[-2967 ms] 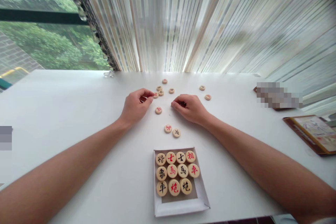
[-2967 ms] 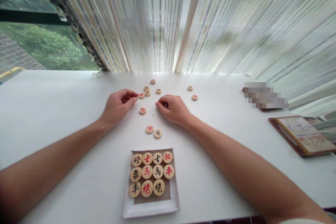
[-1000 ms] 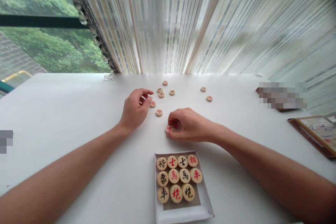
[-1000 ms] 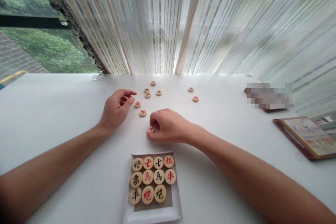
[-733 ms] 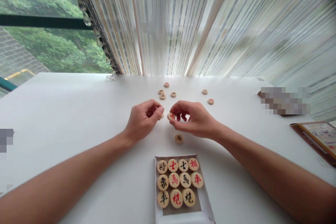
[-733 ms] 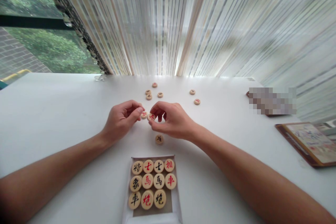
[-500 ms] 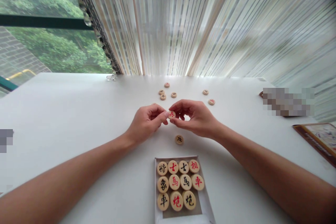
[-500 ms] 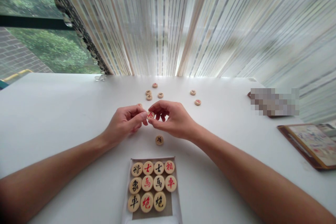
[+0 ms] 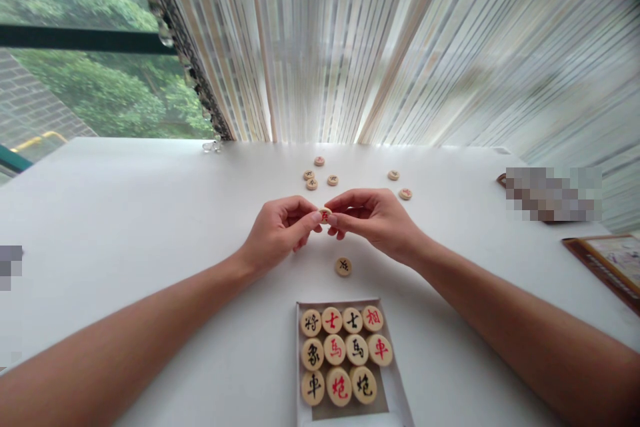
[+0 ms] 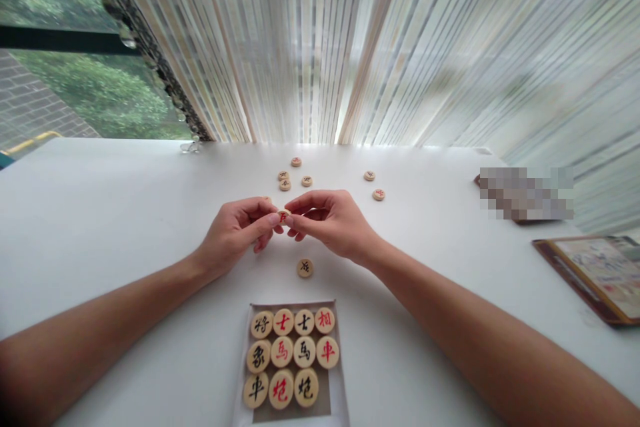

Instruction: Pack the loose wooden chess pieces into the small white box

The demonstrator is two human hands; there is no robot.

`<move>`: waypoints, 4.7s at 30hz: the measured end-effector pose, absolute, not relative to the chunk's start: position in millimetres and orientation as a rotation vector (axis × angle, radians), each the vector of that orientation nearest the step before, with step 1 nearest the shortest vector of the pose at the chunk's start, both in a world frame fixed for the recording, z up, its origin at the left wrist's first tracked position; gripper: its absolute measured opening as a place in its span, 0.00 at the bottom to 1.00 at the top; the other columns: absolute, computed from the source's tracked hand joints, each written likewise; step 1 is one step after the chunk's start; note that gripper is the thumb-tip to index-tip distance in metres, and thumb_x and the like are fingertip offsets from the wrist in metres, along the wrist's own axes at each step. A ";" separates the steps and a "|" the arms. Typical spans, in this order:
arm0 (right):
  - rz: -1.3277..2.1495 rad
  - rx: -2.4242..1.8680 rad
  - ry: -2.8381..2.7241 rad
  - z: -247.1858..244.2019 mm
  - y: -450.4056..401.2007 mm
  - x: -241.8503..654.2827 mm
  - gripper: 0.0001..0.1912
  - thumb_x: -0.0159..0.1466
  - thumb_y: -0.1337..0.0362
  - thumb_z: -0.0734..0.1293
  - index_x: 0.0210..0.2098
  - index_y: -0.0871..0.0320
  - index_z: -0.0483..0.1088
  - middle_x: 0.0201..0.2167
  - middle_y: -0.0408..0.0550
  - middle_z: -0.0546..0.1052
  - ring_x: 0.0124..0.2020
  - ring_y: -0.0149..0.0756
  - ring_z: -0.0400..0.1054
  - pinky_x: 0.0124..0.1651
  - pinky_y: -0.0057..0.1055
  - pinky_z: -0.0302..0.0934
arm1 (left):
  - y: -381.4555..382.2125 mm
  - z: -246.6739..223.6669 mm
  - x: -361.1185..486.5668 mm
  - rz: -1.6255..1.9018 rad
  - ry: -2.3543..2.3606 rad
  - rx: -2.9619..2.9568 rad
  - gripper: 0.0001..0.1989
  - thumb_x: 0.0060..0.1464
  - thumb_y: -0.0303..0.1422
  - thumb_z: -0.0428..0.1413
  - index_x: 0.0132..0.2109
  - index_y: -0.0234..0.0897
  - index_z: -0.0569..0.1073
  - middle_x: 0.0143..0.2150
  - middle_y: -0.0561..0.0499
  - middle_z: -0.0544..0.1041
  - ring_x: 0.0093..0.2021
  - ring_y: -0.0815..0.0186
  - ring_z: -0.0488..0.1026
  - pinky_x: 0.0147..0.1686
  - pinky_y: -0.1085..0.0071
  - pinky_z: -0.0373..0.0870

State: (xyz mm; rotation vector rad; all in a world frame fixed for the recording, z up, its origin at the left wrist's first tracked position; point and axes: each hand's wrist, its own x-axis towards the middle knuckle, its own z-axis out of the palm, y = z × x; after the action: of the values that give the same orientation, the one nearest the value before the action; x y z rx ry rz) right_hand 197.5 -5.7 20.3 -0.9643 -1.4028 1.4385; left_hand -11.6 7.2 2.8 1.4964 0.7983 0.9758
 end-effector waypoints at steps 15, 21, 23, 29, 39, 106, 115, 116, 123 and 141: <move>1.377 -0.988 -1.391 20.2 -8.8 196.4 0.21 0.49 0.57 0.86 0.38 0.61 0.83 0.32 0.52 0.84 0.34 0.36 0.79 0.38 0.32 0.76 | 4.4 5.9 -8.2 1.021 0.800 1.474 0.17 0.57 0.42 0.70 0.42 0.31 0.81 0.31 0.47 0.82 0.26 0.66 0.78 0.25 0.73 0.77; 1.350 -0.893 -1.387 17.5 -8.2 193.5 0.20 0.47 0.57 0.86 0.34 0.61 0.83 0.32 0.49 0.84 0.34 0.35 0.79 0.42 0.33 0.77 | 5.4 3.1 -9.7 1.055 0.775 1.491 0.13 0.56 0.37 0.70 0.43 0.31 0.84 0.34 0.45 0.84 0.29 0.66 0.80 0.29 0.73 0.80; 1.362 -0.879 -1.377 16.6 -8.0 193.2 0.20 0.47 0.57 0.86 0.34 0.61 0.82 0.32 0.49 0.83 0.34 0.35 0.79 0.43 0.32 0.77 | 5.7 2.3 -10.0 1.056 0.770 1.500 0.12 0.57 0.36 0.69 0.43 0.30 0.84 0.33 0.46 0.84 0.29 0.67 0.80 0.29 0.73 0.80; 1.380 -0.927 -1.375 18.2 -8.7 194.0 0.20 0.48 0.57 0.86 0.34 0.60 0.82 0.32 0.50 0.83 0.35 0.35 0.78 0.43 0.34 0.76 | 6.0 3.8 -9.6 1.052 0.785 1.512 0.12 0.58 0.36 0.69 0.43 0.30 0.85 0.33 0.45 0.83 0.29 0.67 0.79 0.29 0.73 0.79; 1.505 -0.927 -1.280 18.2 -5.8 196.9 0.15 0.55 0.59 0.83 0.39 0.59 0.85 0.37 0.52 0.85 0.37 0.35 0.79 0.44 0.33 0.74 | 7.3 8.2 -10.6 1.040 0.710 1.446 0.12 0.58 0.38 0.69 0.41 0.31 0.85 0.31 0.46 0.82 0.28 0.68 0.77 0.28 0.74 0.76; 1.645 -0.883 -1.197 16.0 -5.8 196.7 0.14 0.58 0.57 0.81 0.38 0.60 0.86 0.32 0.50 0.82 0.31 0.28 0.69 0.37 0.29 0.63 | 2.0 -4.5 -9.7 1.101 0.707 1.575 0.15 0.54 0.31 0.72 0.46 0.33 0.79 0.40 0.46 0.84 0.41 0.61 0.85 0.37 0.72 0.81; 1.695 -0.855 -1.207 16.6 -6.4 198.6 0.15 0.57 0.61 0.82 0.43 0.58 0.86 0.36 0.51 0.83 0.37 0.31 0.72 0.43 0.31 0.64 | 6.1 -3.1 -9.7 1.088 0.694 1.485 0.17 0.53 0.33 0.73 0.47 0.31 0.78 0.38 0.44 0.85 0.38 0.60 0.84 0.32 0.72 0.80; 1.686 -0.853 -1.229 15.9 -6.2 198.8 0.15 0.57 0.61 0.82 0.44 0.58 0.86 0.36 0.51 0.83 0.37 0.31 0.72 0.43 0.31 0.64 | 6.4 -2.8 -9.8 1.082 0.689 1.481 0.18 0.53 0.33 0.73 0.47 0.31 0.78 0.37 0.44 0.85 0.38 0.60 0.84 0.32 0.72 0.80; 1.588 -0.929 -1.287 11.6 -5.5 196.4 0.19 0.55 0.59 0.83 0.42 0.62 0.84 0.34 0.51 0.82 0.35 0.32 0.72 0.40 0.31 0.64 | 4.8 -2.6 -9.5 1.066 0.682 1.498 0.16 0.55 0.32 0.72 0.47 0.30 0.78 0.37 0.44 0.85 0.36 0.63 0.83 0.33 0.72 0.80; 1.591 -1.007 -1.284 13.2 -9.9 192.2 0.25 0.52 0.49 0.83 0.33 0.64 0.77 0.25 0.49 0.80 0.23 0.32 0.75 0.26 0.26 0.71 | 3.1 -4.2 -10.8 1.036 0.706 1.650 0.13 0.60 0.35 0.68 0.48 0.32 0.80 0.40 0.46 0.83 0.38 0.64 0.83 0.38 0.72 0.82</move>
State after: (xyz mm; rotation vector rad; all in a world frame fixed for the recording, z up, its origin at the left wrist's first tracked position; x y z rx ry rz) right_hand 192.2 -9.9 13.2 -1.0070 -1.2841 1.5911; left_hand -10.8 3.1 -4.2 1.6497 0.7056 1.0356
